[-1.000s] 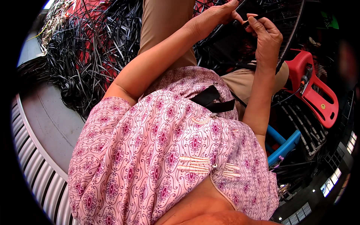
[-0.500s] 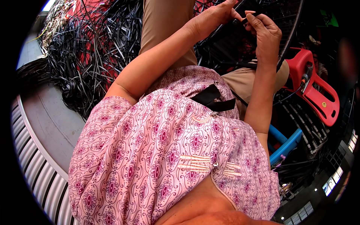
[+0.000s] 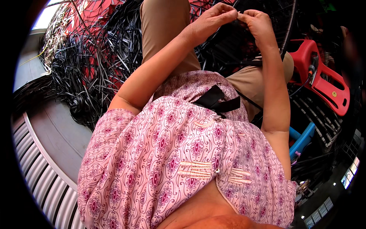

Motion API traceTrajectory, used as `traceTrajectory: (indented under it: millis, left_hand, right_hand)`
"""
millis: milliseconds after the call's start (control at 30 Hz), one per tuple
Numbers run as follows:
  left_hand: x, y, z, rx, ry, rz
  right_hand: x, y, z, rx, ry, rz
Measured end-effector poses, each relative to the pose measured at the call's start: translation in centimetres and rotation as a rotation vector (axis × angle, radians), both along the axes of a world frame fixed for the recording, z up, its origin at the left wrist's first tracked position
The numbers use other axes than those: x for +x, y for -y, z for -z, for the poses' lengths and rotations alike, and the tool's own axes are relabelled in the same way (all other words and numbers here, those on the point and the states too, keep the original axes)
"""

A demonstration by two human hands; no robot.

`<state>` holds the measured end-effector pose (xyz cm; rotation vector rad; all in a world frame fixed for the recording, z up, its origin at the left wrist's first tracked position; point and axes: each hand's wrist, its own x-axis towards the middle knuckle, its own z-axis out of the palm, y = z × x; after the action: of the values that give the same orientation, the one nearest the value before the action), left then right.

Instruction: The person weaves black plastic strips into a metal chair frame using pliers and a power drill. They pull strips through the frame, secure them with the drill, and trim excess material with pliers.

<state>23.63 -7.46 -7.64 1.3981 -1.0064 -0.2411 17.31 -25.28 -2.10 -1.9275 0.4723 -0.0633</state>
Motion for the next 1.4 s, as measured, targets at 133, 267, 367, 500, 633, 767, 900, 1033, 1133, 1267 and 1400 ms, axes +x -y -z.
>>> traceTrajectory:
  millis: [133,267,367,500,633,767,900,1033,1133,1267,1400]
  left_hand:
    - [-1.3,-0.9,-2.3,0.050,0.124,-0.159]
    - [-0.8,-1.7,-5.3,0.187,0.535,-0.096]
    - [0.7,-1.5,-6.3,0.302,0.719,0.028]
    - [1.8,-0.4,-6.6,0.203,0.647,0.209]
    - [2.7,-0.2,-7.8,0.578,0.255,0.369]
    - [4.2,0.4,-6.4,0.544,0.284,0.441]
    - [5.0,1.1,-5.9,0.568,0.198,0.528]
    - [5.8,1.5,-5.7,0.568,0.157,0.582]
    - [5.7,1.4,-5.0,0.519,0.088,0.620]
    - [5.2,0.9,-5.2,0.479,0.029,0.595]
    - [3.5,-1.0,-4.3,0.409,0.178,0.394]
  right_hand:
    - [0.9,0.9,0.6,0.078,-0.128,-0.152]
    - [1.6,1.7,1.3,0.042,-0.235,-0.241]
    - [1.3,0.7,1.8,0.175,-0.214,-0.151]
    - [1.0,2.6,4.2,-0.058,0.066,-0.033]
    - [-3.3,-2.6,-1.3,-0.282,0.682,0.233]
    - [-10.2,-7.0,-1.2,-0.189,0.472,0.195]
    - [-11.0,-7.5,3.3,-0.332,0.277,0.196]
    - [-9.0,-7.3,4.9,-0.517,0.259,0.106]
    - [-7.9,-7.0,5.6,-0.519,0.268,0.083]
    - [-8.0,-6.9,5.9,-0.517,0.272,0.014]
    - [-8.8,-8.2,1.9,0.252,0.131,0.100]
